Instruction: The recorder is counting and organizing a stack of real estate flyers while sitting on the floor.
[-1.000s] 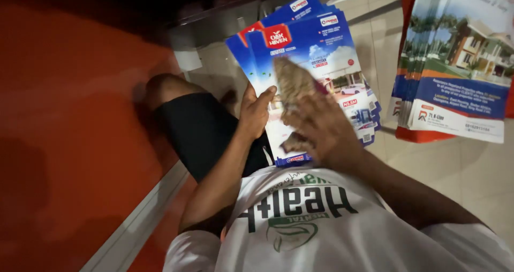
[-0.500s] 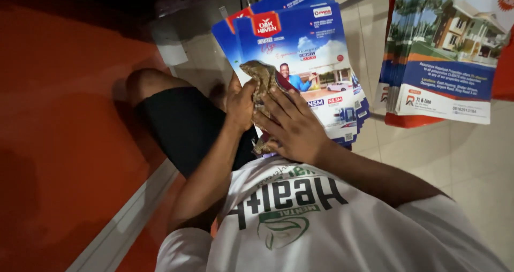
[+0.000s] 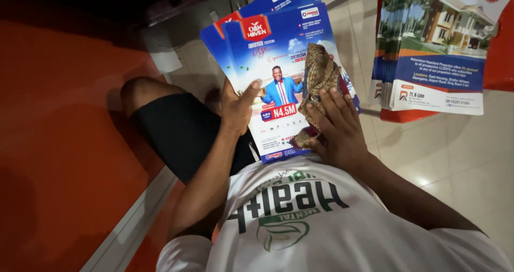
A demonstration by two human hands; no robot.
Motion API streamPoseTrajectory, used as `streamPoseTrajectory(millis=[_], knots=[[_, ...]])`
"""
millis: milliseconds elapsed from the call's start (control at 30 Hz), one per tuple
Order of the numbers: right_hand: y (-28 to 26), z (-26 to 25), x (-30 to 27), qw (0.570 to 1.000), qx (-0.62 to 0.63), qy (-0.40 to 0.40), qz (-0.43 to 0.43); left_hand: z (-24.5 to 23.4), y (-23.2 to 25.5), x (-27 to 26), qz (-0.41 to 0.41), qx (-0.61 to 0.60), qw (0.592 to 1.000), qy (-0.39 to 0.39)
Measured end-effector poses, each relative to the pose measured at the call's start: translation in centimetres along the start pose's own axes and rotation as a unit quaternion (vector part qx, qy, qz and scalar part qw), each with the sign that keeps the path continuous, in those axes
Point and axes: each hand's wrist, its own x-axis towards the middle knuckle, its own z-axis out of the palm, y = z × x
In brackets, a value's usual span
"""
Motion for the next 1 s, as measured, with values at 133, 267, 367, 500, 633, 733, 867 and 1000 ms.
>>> streamPoseTrajectory(millis=[133, 267, 367, 500, 633, 733, 867, 1000], knots=[[0.6, -0.3, 2.0, 1.0, 0.023, 0.018, -0.002, 0.1, 0.2, 0.2, 0.023, 0.003, 0.999, -0.045], [4.3, 0.4, 6.6, 0.998, 0.04, 0.038, 0.006, 1.7, 1.8, 0.1, -0.003, -0.019, 1.0, -0.018], [7.6, 2.3, 11.6, 0.997, 0.037, 0.031, 0.059, 1.9, 2.3, 0.2, -0.003, -0.028, 0.999, -0.036], [9.8, 4.4, 17.4, 0.986, 0.111, 0.112, -0.061, 0.4, 0.6, 0.4, 0.027, -0.003, 0.998, -0.048], [7.0, 6.0, 20.2, 0.992, -0.027, 0.109, -0.061, -0.5, 0.0, 0.3, 0.019, 0.007, 0.999, -0.031], [2.1, 3.9, 19.3, 0.985, -0.021, 0.095, -0.144, 0.0, 0.8, 0.2, 0.004, 0.013, 1.0, -0.004], [-0.1, 2.0, 17.2, 0.978, -0.029, 0.078, -0.191, 1.2, 2.1, -0.3, -0.009, -0.008, 1.0, 0.0], [6.5, 1.3, 14.8, 0.985, 0.157, 0.047, 0.053, 0.6, 1.2, -0.1, 0.02, 0.007, 0.999, -0.028]])
